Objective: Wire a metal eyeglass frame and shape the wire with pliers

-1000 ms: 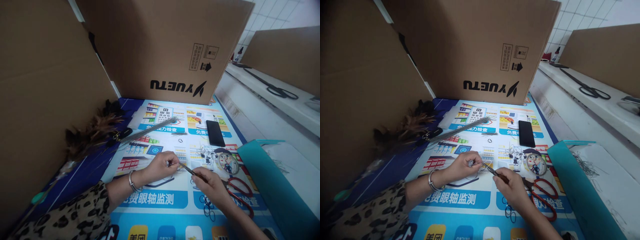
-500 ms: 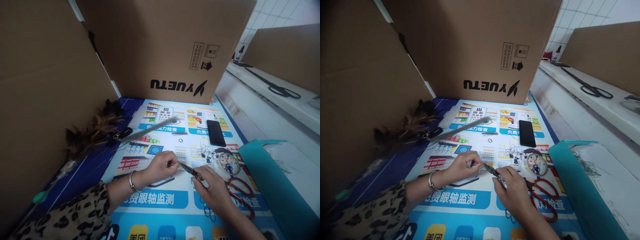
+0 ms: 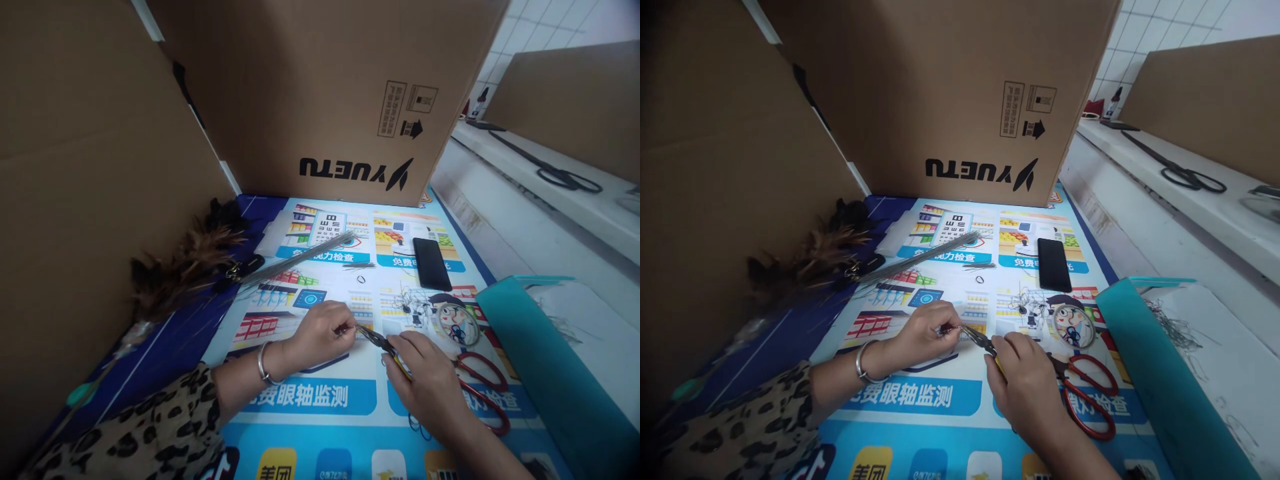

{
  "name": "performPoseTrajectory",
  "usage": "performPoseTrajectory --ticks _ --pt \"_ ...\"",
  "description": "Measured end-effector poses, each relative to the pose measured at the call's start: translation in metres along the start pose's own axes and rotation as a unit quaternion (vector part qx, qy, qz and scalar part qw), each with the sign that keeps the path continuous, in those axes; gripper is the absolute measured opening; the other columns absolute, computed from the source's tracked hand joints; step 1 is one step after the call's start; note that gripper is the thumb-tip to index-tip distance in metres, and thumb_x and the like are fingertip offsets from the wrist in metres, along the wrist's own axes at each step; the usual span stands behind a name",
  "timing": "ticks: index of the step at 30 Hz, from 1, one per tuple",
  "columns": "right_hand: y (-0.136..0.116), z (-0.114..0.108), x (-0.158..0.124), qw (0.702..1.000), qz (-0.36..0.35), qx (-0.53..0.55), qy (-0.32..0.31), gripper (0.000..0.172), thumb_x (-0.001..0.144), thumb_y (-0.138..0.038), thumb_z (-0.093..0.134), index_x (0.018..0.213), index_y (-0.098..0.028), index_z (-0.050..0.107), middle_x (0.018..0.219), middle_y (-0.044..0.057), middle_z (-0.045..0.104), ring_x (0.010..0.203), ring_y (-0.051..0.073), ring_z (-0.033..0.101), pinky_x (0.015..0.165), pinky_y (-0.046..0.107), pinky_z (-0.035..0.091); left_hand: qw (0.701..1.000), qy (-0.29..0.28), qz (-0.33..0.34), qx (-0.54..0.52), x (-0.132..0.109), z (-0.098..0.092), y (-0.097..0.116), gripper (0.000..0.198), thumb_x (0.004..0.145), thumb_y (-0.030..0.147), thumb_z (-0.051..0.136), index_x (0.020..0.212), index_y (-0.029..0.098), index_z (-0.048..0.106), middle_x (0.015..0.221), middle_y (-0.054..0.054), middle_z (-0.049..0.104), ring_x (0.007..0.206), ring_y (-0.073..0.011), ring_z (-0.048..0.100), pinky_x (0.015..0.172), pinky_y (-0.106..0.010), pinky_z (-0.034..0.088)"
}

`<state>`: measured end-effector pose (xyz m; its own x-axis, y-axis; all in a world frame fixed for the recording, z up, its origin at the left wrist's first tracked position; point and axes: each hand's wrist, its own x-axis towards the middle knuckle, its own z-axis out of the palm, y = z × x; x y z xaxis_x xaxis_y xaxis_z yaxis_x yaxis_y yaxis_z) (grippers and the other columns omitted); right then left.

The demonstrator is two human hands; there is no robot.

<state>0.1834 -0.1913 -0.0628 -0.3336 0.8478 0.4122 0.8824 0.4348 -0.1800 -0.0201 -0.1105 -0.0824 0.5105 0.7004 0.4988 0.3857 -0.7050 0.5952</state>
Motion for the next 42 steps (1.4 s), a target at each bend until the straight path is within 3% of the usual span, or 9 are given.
performPoseTrajectory --ticks 16,42 --pt "-0.0042 -0.0014 0.0011 0.998 -0.028 -0.049 -0.005 0.024 0.086 -0.024 0.049 0.103 -0.012 0.061 0.089 0.012 0.060 0.086 0.022 0.056 0.074 0.034 0.047 0.998 0.004 0.020 0.062 -0.0018 0.0004 -0.0015 0.012 0.072 0.010 0.049 0.063 0.016 0.053 0.060 -0.001 0.055 0.058 -0.0121 0.048 0.059 -0.026 0.039" --pt "-0.0036 0.0001 -0.0010 0.992 -0.058 -0.107 -0.010 0.027 0.084 -0.019 0.052 0.109 -0.012 0.059 0.093 0.013 0.060 0.088 0.023 0.055 0.075 0.036 0.045 1.000 0.004 -0.008 0.020 -0.0003 0.0006 0.0004 0.011 0.071 0.009 0.050 0.063 0.017 0.052 0.059 0.000 0.056 0.057 -0.0112 0.049 0.056 -0.024 0.038"
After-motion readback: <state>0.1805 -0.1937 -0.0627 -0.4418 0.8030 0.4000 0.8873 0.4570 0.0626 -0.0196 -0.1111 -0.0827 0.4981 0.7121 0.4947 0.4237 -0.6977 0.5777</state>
